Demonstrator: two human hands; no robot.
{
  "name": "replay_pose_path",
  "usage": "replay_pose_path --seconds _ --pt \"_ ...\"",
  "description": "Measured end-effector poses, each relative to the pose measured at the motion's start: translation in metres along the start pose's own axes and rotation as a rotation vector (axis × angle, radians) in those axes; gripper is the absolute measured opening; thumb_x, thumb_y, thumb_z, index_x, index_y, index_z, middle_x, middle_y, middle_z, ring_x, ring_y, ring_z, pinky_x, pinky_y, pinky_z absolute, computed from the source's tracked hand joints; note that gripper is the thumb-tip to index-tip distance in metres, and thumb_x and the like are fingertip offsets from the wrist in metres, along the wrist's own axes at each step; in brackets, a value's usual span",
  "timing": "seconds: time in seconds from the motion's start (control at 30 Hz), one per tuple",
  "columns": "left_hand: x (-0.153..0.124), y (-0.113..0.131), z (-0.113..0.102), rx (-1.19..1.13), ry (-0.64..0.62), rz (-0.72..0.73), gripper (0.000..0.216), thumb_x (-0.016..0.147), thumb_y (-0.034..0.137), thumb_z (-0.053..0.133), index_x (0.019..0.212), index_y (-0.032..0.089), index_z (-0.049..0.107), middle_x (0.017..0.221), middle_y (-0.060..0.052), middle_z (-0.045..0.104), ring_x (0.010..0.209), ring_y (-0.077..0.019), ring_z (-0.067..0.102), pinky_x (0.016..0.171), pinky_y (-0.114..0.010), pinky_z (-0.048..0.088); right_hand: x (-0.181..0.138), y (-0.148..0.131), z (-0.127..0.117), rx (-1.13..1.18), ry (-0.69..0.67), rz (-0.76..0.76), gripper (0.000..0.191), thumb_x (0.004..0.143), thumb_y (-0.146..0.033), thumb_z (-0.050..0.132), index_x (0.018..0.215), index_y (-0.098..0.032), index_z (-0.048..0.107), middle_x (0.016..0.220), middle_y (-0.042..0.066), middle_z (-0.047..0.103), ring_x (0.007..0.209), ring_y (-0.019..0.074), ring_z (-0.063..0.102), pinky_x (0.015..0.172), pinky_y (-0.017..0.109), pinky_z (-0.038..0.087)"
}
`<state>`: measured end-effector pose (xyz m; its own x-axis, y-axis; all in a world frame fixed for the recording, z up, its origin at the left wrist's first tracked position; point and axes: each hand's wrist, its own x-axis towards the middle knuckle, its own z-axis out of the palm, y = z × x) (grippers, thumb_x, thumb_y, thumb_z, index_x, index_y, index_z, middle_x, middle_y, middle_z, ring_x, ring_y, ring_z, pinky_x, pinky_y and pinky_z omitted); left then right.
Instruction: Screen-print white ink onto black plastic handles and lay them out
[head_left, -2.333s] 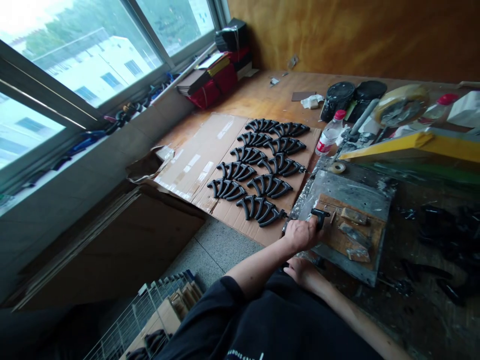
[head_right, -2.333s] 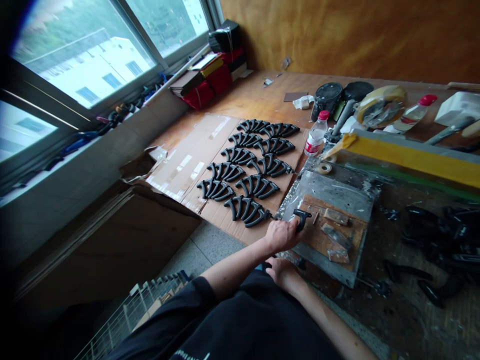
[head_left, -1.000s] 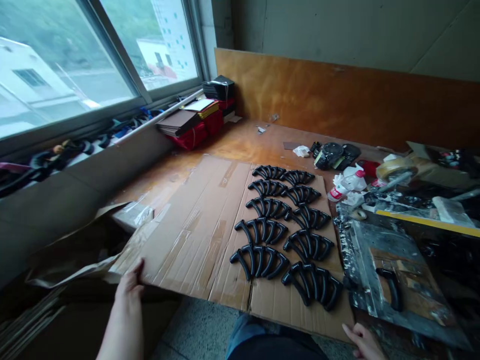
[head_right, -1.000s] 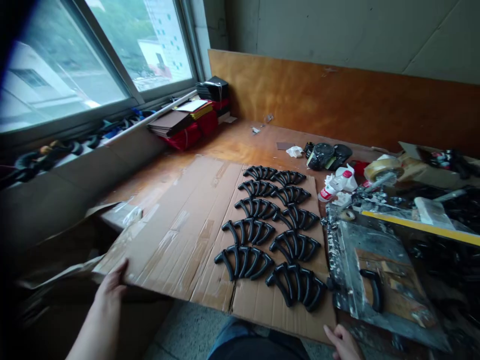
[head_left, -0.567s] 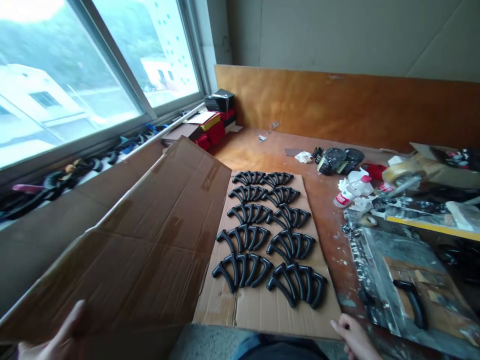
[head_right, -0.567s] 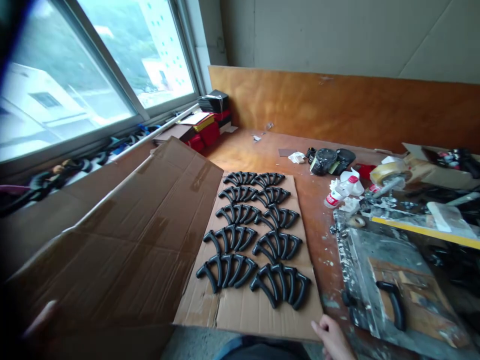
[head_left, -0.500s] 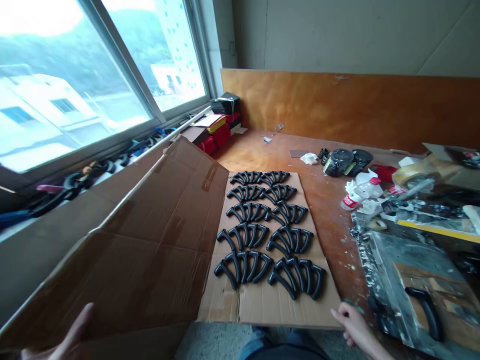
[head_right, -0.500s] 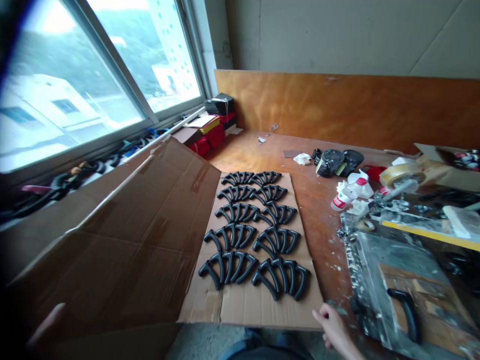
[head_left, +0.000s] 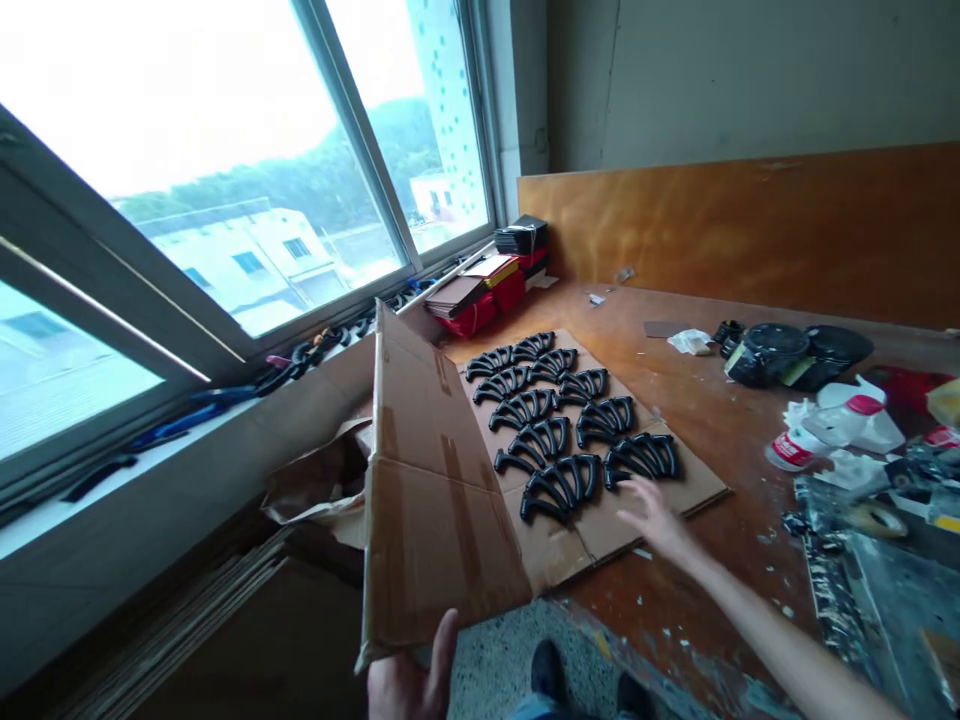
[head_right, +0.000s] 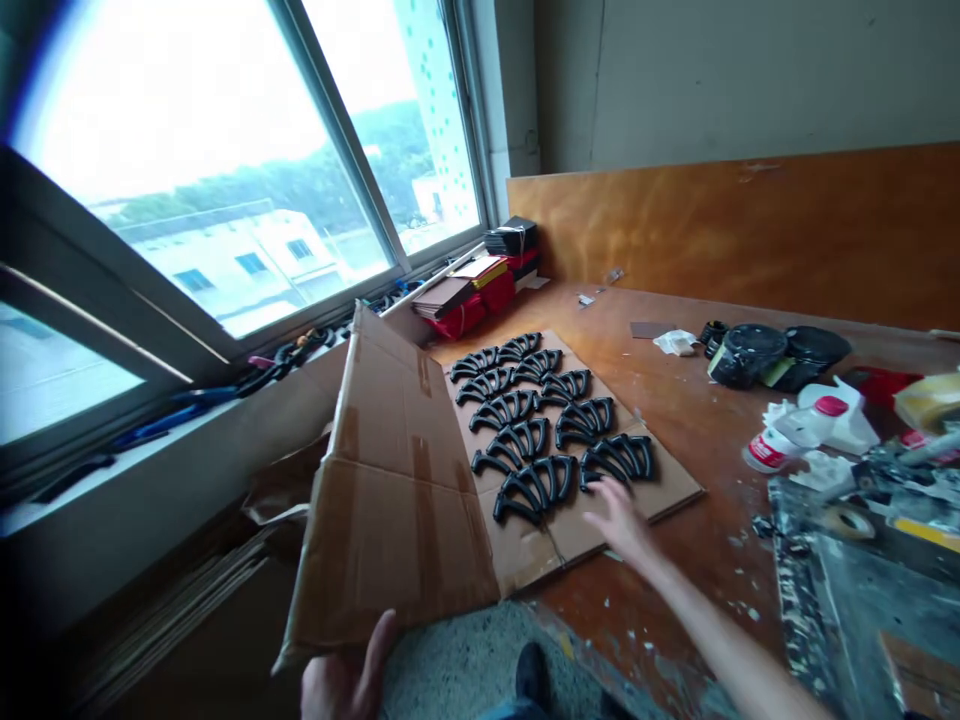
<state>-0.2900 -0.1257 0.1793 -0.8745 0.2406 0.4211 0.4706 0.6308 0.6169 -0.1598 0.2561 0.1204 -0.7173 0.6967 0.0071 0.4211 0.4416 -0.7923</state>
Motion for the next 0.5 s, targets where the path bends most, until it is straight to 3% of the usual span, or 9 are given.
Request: replay_pose_path --seconds 0.03,0.1,0.17,0.23,0.3,0.37,0.43,0.5 --pt "-0.002 0.003 0.001 0.013 -0.028 0.03 0.046 0.08 0.063 0.055 0.073 0.019 0.07 0.069 -0.011 0.072 0.074 -0.0282 0.07 0.063 -0.033 0.056 -0.019 -0.034 0.022 0.027 -0.175 -0.141 0.057 0.074 -0.036 0.066 0.129 -0.022 0.057 0.148 0.013 0.041 0.133 0.0286 0.044 0.11 0.046 0.036" --pt "0.0 0.007 0.001 0.024 -0.066 0.106 0.053 0.082 0.066 0.048 0.063 0.019 0.067 0.06 -0.01 0.068 0.059 -0.0248 0.066 0.054 -0.031 0.052 -0.055 -0.099 0.067 0.035 -0.441 -0.38 0.091 0.067 -0.044 0.076 0.147 -0.03 0.036 0.157 0.009 0.029 0.139 0.0301 0.035 0.113 0.047 0.032" --pt "0.007 0.009 -0.004 -0.008 -0.065 0.184 0.063 0.083 0.071 0.039 0.059 0.019 0.064 0.054 -0.01 0.064 0.051 -0.0225 0.061 0.051 -0.03 0.05 -0.08 -0.15 0.103 -0.004 -0.515 -0.47 0.111 0.062 -0.043 0.08 0.154 -0.03 0.02 0.159 0.012 0.022 0.14 0.0344 0.033 0.11 0.05 0.035" --pt "0.016 0.012 -0.009 -0.084 -0.067 0.235 0.071 0.084 0.074 0.03 0.06 0.018 0.065 0.056 -0.01 0.064 0.053 -0.0221 0.06 0.052 -0.031 0.05 -0.09 -0.179 0.124 -0.076 -0.484 -0.458 0.111 0.067 -0.027 0.075 0.156 -0.024 0.009 0.159 0.016 0.02 0.138 0.0358 0.037 0.107 0.051 0.039" --pt "0.025 0.015 -0.012 -0.206 -0.15 0.249 0.074 0.086 0.073 0.025 0.069 0.016 0.07 0.069 -0.012 0.069 0.061 -0.0226 0.063 0.059 -0.032 0.052 -0.092 -0.185 0.127 -0.119 -0.453 -0.455 0.108 0.066 -0.01 0.064 0.156 -0.019 0.005 0.158 0.019 0.021 0.136 0.0344 0.039 0.106 0.049 0.041" --pt "0.037 0.015 -0.007 -0.371 -0.277 0.203 0.075 0.087 0.072 0.024 0.084 0.015 0.073 0.085 -0.014 0.072 0.074 -0.0235 0.065 0.07 -0.033 0.054 -0.093 -0.171 0.115 -0.094 -0.45 -0.502 0.107 0.061 -0.003 0.054 0.156 -0.017 0.007 0.157 0.017 0.023 0.137 0.031 0.039 0.109 0.046 0.039" --pt "0.057 0.009 0.006 -0.548 -0.338 0.082 0.076 0.088 0.072 0.023 0.101 0.015 0.071 0.101 -0.015 0.071 0.088 -0.0251 0.066 0.079 -0.035 0.054 -0.1 -0.144 0.089 -0.021 -0.458 -0.556 0.105 0.06 -0.003 0.05 0.156 -0.018 0.01 0.157 0.012 0.025 0.139 0.0278 0.036 0.113 0.045 0.035" --pt "0.086 -0.003 0.027 -0.693 -0.276 -0.068 0.075 0.087 0.073 0.026 0.111 0.015 0.068 0.11 -0.016 0.069 0.097 -0.0267 0.065 0.077 -0.036 0.056 -0.113 -0.105 0.055 0.053 -0.472 -0.568 0.098 0.064 -0.009 0.048 0.155 -0.025 0.015 0.156 0.005 0.03 0.139 0.0263 0.037 0.113 0.047 0.034"
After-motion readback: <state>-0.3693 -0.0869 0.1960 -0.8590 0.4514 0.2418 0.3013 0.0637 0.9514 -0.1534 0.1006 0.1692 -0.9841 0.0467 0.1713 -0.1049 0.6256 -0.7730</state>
